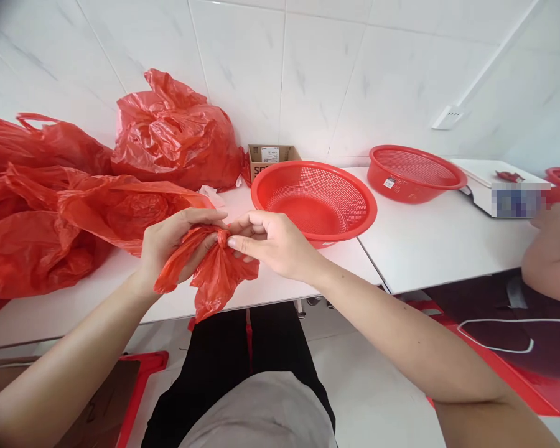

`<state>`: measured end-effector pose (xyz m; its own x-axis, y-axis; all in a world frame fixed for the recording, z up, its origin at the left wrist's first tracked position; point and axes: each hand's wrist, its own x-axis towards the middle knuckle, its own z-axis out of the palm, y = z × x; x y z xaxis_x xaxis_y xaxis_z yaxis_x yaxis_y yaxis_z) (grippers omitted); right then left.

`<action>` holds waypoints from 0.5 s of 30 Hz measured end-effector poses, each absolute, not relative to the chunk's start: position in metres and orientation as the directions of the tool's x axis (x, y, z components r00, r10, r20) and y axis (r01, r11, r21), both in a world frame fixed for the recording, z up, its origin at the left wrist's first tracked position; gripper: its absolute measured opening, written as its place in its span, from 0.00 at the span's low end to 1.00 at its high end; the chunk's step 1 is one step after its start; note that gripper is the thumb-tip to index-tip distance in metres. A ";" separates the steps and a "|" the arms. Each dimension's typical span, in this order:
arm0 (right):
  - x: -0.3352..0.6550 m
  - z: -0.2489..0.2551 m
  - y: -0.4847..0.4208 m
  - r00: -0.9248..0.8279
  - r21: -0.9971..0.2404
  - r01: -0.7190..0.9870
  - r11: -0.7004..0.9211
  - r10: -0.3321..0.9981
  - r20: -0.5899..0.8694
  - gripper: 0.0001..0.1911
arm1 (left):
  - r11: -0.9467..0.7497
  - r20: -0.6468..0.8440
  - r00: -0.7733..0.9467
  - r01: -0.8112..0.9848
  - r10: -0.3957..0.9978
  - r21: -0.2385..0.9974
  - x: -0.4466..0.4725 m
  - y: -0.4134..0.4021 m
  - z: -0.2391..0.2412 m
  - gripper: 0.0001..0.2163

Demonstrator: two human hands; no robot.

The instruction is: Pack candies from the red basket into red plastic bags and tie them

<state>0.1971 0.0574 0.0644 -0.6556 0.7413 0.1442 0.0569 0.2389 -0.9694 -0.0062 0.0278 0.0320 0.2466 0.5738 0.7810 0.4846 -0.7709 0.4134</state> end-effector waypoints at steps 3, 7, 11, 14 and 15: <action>0.193 0.064 0.056 -0.650 -0.969 0.055 0.239 0.745 0.147 0.06 | -0.805 0.806 0.331 0.526 0.491 0.274 -0.007 0.027 0.035 0.11; 0.190 0.066 0.056 -0.635 -0.955 0.127 0.269 0.762 0.130 0.07 | -0.803 0.801 0.331 0.525 0.499 0.283 -0.007 0.025 0.034 0.10; 0.190 0.070 0.058 -0.683 -0.937 0.178 0.301 0.723 0.103 0.07 | -0.784 0.777 0.281 0.478 0.563 0.395 -0.008 0.023 0.027 0.08; 0.192 0.074 0.057 -0.725 -0.896 0.243 0.371 0.684 0.086 0.06 | -0.723 0.703 0.230 0.407 0.673 0.558 -0.010 0.021 0.023 0.06; 0.193 0.076 0.056 -0.733 -0.874 0.266 0.407 0.674 0.091 0.05 | -0.692 0.660 0.231 0.363 0.715 0.623 -0.011 0.020 0.022 0.06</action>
